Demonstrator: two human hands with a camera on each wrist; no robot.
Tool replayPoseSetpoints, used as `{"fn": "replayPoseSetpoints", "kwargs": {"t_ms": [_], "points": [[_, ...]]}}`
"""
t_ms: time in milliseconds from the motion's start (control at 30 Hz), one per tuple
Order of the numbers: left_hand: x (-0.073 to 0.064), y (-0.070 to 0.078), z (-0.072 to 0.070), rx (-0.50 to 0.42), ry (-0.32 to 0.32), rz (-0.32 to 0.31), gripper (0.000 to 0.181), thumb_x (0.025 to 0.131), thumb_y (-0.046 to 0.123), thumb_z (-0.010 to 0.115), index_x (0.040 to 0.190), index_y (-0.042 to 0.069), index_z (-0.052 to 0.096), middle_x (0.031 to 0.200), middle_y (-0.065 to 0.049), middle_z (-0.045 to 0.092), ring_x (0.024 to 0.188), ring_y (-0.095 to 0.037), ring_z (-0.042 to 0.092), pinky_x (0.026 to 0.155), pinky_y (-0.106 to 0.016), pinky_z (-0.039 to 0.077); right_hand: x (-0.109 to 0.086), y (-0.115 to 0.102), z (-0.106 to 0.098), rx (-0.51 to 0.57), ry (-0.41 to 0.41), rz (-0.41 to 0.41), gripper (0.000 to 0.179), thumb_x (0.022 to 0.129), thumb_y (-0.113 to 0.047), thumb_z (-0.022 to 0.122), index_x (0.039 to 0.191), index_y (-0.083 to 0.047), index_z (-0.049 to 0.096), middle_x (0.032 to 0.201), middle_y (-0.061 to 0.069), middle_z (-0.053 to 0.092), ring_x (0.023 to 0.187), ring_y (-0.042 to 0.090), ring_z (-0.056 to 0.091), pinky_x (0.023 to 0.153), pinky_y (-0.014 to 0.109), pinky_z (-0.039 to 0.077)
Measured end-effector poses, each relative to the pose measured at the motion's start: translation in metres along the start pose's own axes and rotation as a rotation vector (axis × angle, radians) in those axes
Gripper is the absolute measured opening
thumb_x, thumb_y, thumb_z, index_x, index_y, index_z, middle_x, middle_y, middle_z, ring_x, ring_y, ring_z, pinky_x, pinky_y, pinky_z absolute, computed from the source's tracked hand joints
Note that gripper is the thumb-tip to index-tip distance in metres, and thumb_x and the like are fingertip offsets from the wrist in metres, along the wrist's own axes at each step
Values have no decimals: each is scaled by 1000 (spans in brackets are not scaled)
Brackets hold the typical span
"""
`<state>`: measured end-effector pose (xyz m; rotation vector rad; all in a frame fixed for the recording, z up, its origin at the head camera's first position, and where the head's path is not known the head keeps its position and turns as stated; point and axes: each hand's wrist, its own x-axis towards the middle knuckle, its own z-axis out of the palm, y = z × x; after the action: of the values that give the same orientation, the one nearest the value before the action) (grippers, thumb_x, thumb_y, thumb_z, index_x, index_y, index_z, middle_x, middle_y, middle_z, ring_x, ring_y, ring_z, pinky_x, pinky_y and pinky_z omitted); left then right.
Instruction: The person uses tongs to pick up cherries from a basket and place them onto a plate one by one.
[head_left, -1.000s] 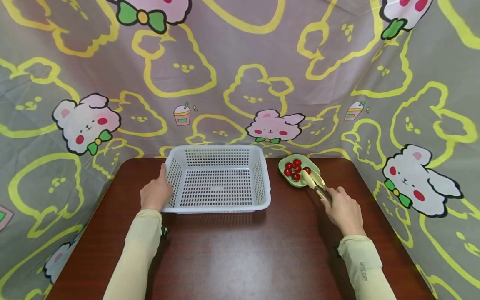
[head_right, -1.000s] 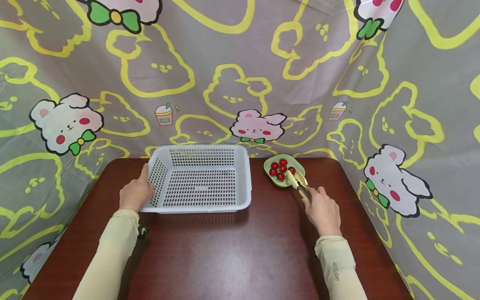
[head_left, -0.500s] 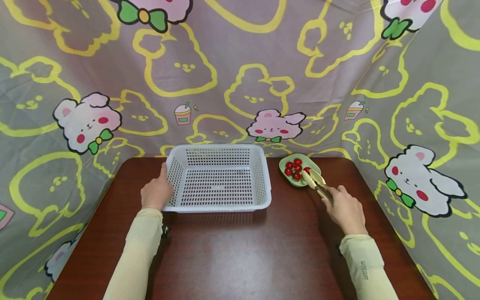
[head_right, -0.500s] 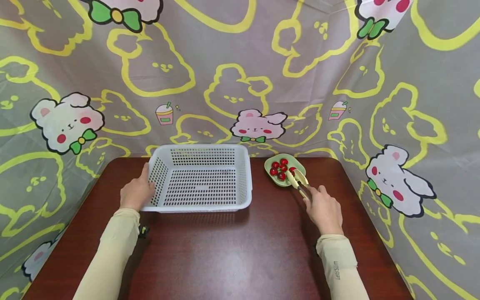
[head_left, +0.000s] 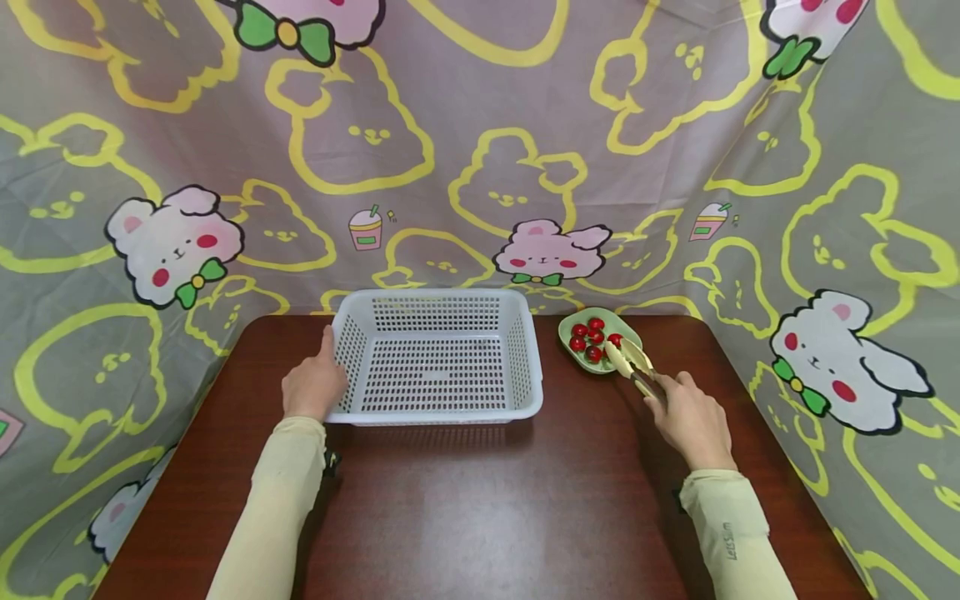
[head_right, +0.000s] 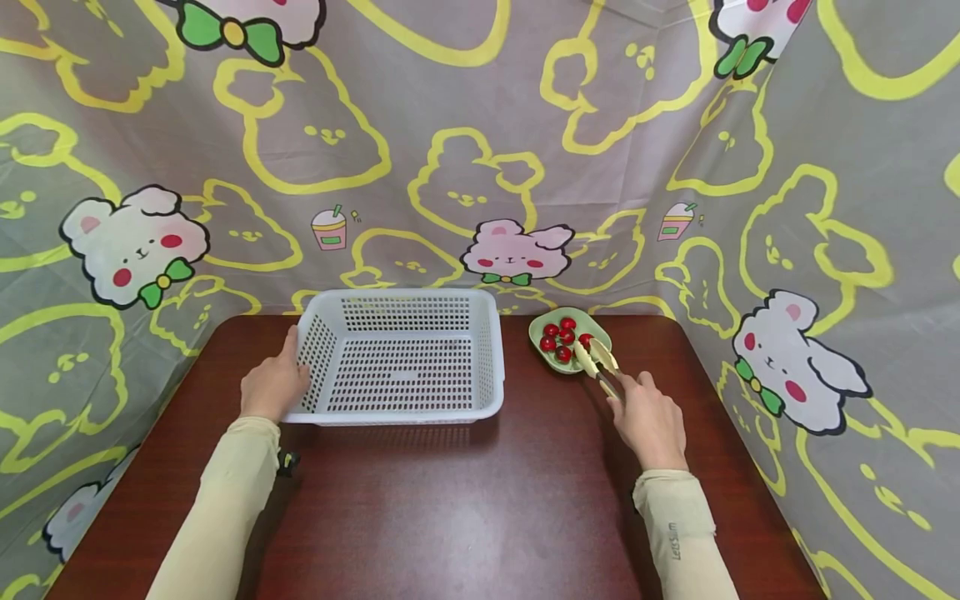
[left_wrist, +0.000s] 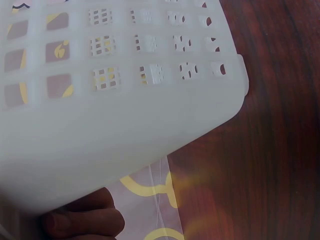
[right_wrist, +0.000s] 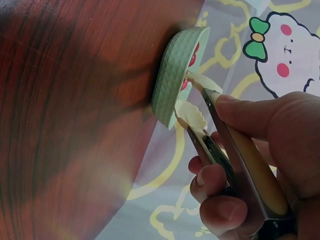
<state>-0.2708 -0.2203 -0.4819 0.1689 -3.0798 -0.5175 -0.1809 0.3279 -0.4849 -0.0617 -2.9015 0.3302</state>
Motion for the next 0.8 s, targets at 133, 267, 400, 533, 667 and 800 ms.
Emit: {"fn": "replayPoseSetpoints", "kwargs": {"t_ms": [133, 267, 400, 533, 667, 800], "points": [[0, 0, -1, 3, -5, 1, 77, 103, 20, 46, 167, 10, 5, 64, -16, 57, 53, -28, 49, 52, -42, 37, 0, -1, -1, 7, 16, 2, 44, 95, -24, 72, 132, -1, 65, 96, 20, 58, 61, 38, 56, 55, 53, 45], [0, 0, -1, 2, -10, -7, 76, 103, 20, 45, 167, 10, 6, 64, -15, 56, 53, -27, 49, 53, -41, 37, 0, -2, -2, 22, 46, 0, 45, 96, -24, 71, 133, -1, 65, 95, 19, 57, 60, 38, 55, 54, 53, 44], [0, 1, -2, -9, -18, -11, 75, 102, 20, 45, 167, 10, 8, 63, -15, 56, 53, -27, 49, 53, -41, 37, 0, -4, -1, 54, 93, -14, 47, 96, -26, 72, 136, -3, 64, 95, 16, 55, 58, 33, 52, 53, 49, 41], [0, -1, -2, -15, -27, -5, 76, 102, 20, 44, 167, 9, 6, 65, -16, 56, 54, -28, 50, 53, -42, 38, 0, -7, 1, 88, 124, -45, 49, 95, -27, 74, 139, -7, 64, 98, 12, 55, 59, 29, 51, 53, 44, 39], [1, -3, -1, -16, -28, 0, 76, 102, 20, 44, 167, 8, 6, 67, -16, 58, 55, -29, 52, 54, -42, 39, 1, -10, 3, 121, 128, -86, 52, 94, -28, 76, 141, -9, 63, 102, 11, 57, 63, 24, 51, 54, 40, 38], [3, -3, -1, -10, -24, 3, 76, 102, 21, 45, 167, 8, 7, 68, -17, 58, 56, -29, 54, 54, -42, 40, -1, -10, 4, 137, 126, -138, 53, 94, -30, 76, 142, -11, 63, 103, 10, 58, 64, 20, 49, 56, 37, 37]]}}
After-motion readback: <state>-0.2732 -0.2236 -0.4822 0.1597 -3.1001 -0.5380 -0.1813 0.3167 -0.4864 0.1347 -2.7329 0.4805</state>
